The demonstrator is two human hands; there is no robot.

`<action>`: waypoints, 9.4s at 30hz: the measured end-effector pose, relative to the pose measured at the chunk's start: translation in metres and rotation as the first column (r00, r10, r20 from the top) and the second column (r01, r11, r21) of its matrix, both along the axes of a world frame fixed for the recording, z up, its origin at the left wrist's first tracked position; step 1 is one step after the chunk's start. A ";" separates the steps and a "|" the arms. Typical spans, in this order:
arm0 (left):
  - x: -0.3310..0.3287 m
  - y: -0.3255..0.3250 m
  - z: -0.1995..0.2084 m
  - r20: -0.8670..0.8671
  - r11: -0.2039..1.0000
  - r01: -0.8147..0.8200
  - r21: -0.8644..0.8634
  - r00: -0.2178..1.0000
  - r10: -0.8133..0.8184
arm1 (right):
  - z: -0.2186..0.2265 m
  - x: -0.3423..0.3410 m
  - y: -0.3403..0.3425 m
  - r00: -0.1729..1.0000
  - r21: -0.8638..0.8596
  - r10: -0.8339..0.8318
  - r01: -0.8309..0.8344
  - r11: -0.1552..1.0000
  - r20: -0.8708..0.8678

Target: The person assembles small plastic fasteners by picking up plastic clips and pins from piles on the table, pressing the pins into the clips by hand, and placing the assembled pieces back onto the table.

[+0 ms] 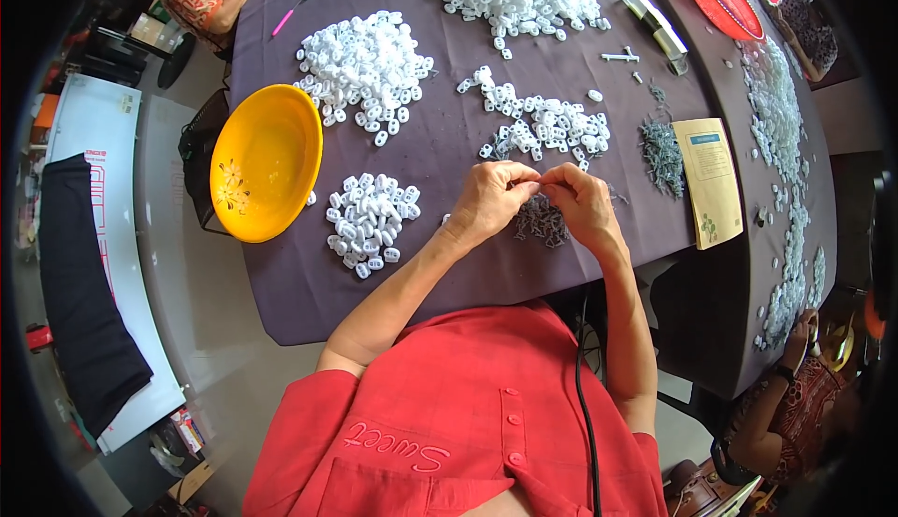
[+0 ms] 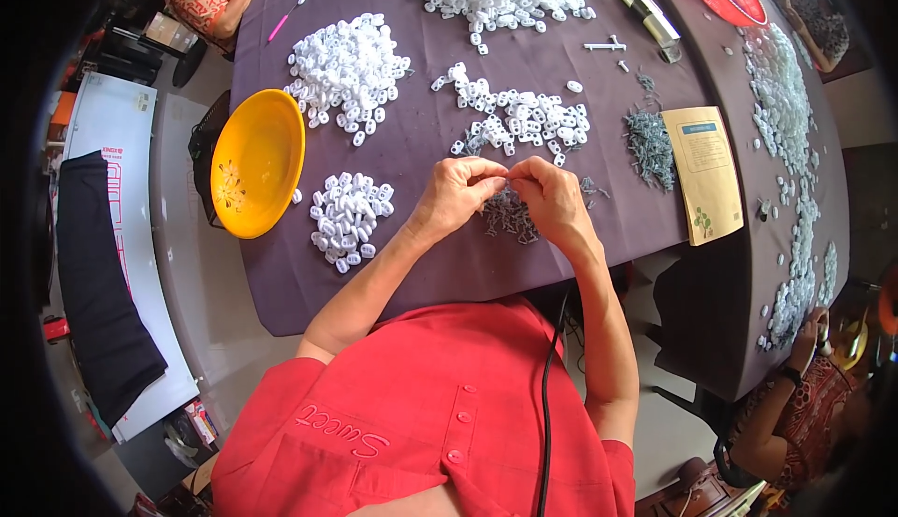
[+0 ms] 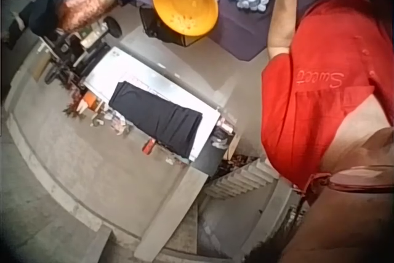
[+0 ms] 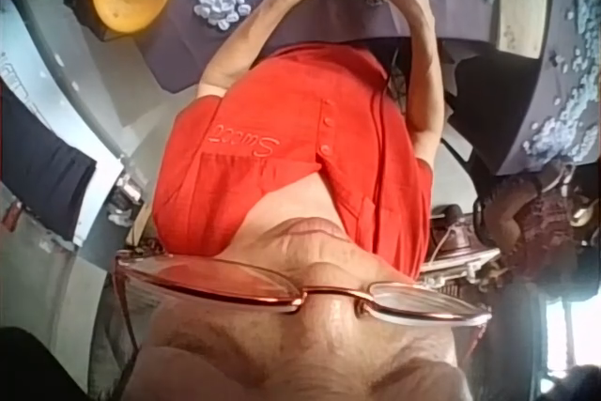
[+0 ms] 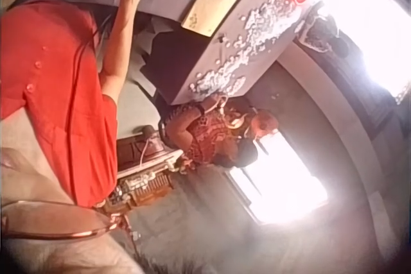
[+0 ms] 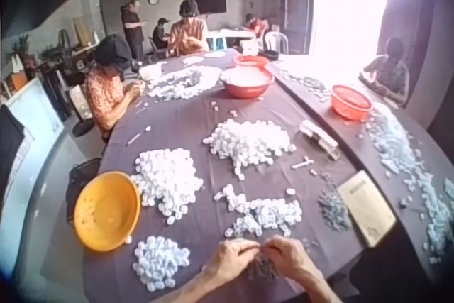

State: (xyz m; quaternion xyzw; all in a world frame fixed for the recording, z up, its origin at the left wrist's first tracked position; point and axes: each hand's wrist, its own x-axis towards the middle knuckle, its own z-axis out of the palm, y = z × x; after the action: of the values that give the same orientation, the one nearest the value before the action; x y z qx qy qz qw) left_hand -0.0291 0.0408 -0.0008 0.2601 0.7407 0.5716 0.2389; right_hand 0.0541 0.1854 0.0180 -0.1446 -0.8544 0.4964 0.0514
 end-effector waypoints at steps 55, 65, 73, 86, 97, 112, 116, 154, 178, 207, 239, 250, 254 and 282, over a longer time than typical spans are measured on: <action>0.012 -0.012 0.005 0.299 0.991 -0.129 0.026 0.947 0.116 | -0.018 -0.001 -0.021 0.962 -0.409 -0.238 0.167 0.897 -0.130; 0.001 -0.019 0.004 0.778 0.971 -0.187 0.150 0.628 0.001 | -0.011 -0.005 -0.035 0.906 -0.176 -0.230 0.177 0.968 -0.355; 0.000 -0.022 0.003 0.825 0.970 -0.142 0.195 0.558 -0.085 | -0.009 -0.005 -0.020 0.901 0.278 -0.010 0.145 0.950 -0.434; 0.008 -0.020 0.011 0.676 0.987 -0.137 0.089 0.736 0.041 | -0.002 0.006 -0.026 0.992 -0.141 -0.092 0.079 0.987 -0.084; 0.000 -0.026 -0.004 0.951 0.938 -0.182 0.295 0.153 -0.269 | -0.002 0.006 -0.030 0.975 -0.151 -0.080 0.049 0.987 -0.207; 0.005 -0.027 0.004 0.822 0.968 -0.137 0.209 0.560 -0.099 | 0.003 0.006 -0.026 0.956 -0.071 -0.036 0.016 0.997 -0.291; 0.008 -0.027 0.003 0.820 0.961 -0.157 0.228 0.563 -0.102 | 0.000 0.009 -0.022 0.995 -0.246 -0.001 -0.025 0.969 -0.104; 0.019 -0.026 0.012 0.443 0.949 -0.192 0.248 0.894 0.065 | -0.010 0.011 -0.042 0.952 -0.672 -0.237 0.048 0.739 -0.193; 0.019 -0.026 0.016 0.528 0.934 -0.223 0.280 0.848 0.044 | -0.014 0.012 -0.044 0.952 -0.587 -0.215 0.049 0.808 -0.217; 0.022 -0.021 0.005 0.372 0.952 -0.207 0.227 0.921 0.112 | -0.020 0.006 -0.042 0.975 -0.271 -0.131 0.080 0.959 -0.177; 0.024 -0.031 -0.008 0.573 0.936 -0.273 0.225 0.813 0.099 | -0.017 0.006 0.039 0.951 0.448 -0.189 0.284 0.848 -0.245; 0.025 -0.026 0.002 0.586 0.937 -0.266 0.228 0.806 0.086 | -0.020 -0.021 0.054 0.986 0.701 -0.074 0.157 0.696 -0.148; 0.026 -0.026 0.001 0.582 0.935 -0.266 0.234 0.808 0.085 | -0.015 -0.021 0.050 0.979 0.700 -0.052 0.178 0.692 -0.198; 0.020 -0.011 0.020 0.460 0.944 -0.236 0.231 0.882 0.108 | 0.011 0.013 -0.023 0.956 -0.708 -0.287 0.158 0.688 -0.065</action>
State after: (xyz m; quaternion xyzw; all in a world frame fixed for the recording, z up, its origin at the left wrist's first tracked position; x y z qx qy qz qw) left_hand -0.0094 0.0295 0.0194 0.0877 0.5990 0.7337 0.3087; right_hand 0.0670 0.1625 0.0295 -0.2132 -0.5730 0.7812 0.1262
